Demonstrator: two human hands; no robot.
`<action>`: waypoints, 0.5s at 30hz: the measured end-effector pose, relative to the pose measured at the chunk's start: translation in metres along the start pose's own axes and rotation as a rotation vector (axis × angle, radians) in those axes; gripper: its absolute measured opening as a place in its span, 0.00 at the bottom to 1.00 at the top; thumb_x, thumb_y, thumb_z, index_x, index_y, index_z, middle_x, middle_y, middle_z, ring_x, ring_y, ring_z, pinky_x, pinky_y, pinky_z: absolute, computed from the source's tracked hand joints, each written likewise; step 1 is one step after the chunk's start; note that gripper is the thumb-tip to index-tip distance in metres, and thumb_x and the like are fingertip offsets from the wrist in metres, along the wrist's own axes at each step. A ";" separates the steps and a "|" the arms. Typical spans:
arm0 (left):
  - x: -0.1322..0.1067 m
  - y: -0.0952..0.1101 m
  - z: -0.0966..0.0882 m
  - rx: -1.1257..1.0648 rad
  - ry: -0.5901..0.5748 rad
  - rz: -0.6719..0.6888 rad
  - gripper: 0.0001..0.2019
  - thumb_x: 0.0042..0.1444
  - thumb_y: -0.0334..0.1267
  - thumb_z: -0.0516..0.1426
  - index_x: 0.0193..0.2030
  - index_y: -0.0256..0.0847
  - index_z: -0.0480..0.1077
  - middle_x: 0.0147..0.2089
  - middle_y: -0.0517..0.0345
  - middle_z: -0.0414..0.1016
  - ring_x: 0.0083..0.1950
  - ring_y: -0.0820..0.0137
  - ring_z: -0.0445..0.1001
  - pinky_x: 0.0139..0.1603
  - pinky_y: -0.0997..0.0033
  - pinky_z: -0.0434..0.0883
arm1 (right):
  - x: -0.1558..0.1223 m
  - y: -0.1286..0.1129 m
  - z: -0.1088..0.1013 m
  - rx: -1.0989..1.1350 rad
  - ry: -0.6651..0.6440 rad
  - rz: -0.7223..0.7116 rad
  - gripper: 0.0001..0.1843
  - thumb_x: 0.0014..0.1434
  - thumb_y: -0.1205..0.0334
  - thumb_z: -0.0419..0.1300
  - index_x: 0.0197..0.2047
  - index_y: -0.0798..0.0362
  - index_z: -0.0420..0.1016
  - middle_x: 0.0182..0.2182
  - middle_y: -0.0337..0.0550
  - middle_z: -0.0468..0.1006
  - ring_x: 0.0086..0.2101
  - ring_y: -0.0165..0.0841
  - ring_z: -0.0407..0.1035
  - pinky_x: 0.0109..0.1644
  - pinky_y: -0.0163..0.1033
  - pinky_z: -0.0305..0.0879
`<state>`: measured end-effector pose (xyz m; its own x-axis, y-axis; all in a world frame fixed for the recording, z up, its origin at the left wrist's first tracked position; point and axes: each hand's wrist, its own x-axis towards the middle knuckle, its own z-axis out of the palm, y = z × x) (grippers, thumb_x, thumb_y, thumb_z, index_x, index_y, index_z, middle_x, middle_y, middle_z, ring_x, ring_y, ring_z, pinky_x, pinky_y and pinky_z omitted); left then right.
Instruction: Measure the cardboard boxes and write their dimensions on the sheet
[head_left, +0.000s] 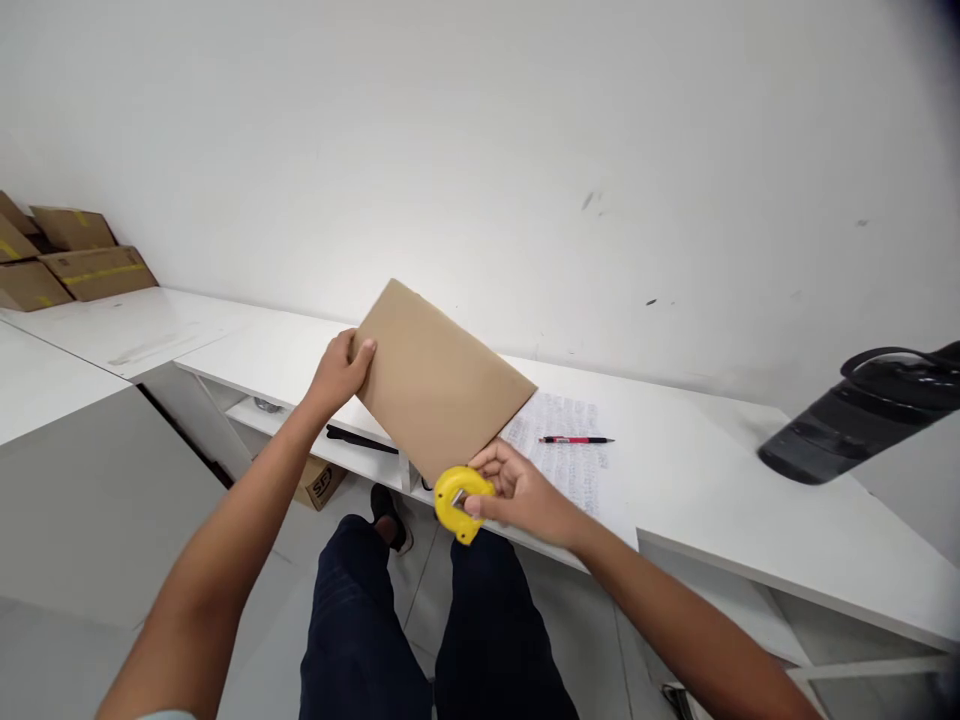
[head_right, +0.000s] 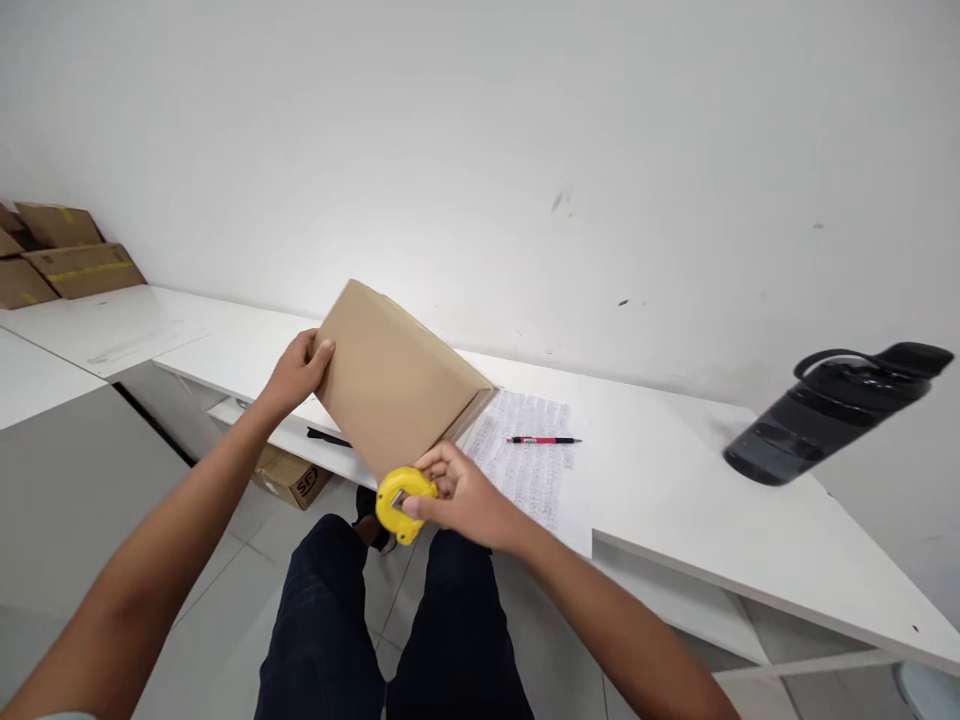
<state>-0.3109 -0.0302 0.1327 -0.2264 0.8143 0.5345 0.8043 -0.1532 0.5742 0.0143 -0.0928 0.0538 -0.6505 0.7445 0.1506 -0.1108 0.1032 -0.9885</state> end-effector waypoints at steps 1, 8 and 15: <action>0.013 0.008 0.003 0.019 -0.062 0.012 0.28 0.64 0.57 0.50 0.60 0.40 0.70 0.61 0.42 0.75 0.62 0.51 0.72 0.65 0.48 0.67 | -0.002 0.002 0.011 -0.051 -0.007 -0.060 0.24 0.50 0.53 0.76 0.46 0.48 0.71 0.41 0.41 0.82 0.35 0.32 0.78 0.34 0.36 0.75; 0.058 0.049 0.049 0.081 -0.349 0.001 0.24 0.57 0.59 0.58 0.49 0.43 0.78 0.46 0.47 0.84 0.48 0.54 0.80 0.55 0.54 0.74 | 0.013 0.024 0.054 -0.380 -0.030 -0.388 0.32 0.55 0.50 0.73 0.61 0.42 0.72 0.53 0.49 0.82 0.53 0.46 0.79 0.57 0.53 0.76; -0.022 0.069 0.024 -0.035 -0.068 0.139 0.37 0.71 0.59 0.29 0.67 0.38 0.62 0.67 0.38 0.70 0.69 0.60 0.68 0.68 0.53 0.68 | -0.002 0.019 0.032 -0.091 0.262 -0.330 0.40 0.58 0.49 0.71 0.70 0.42 0.62 0.52 0.49 0.80 0.50 0.43 0.78 0.55 0.50 0.77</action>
<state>-0.2375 -0.0451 0.1461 -0.0752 0.8195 0.5681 0.8052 -0.2861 0.5194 -0.0105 -0.1137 0.0352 -0.3772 0.8031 0.4613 -0.2063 0.4127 -0.8872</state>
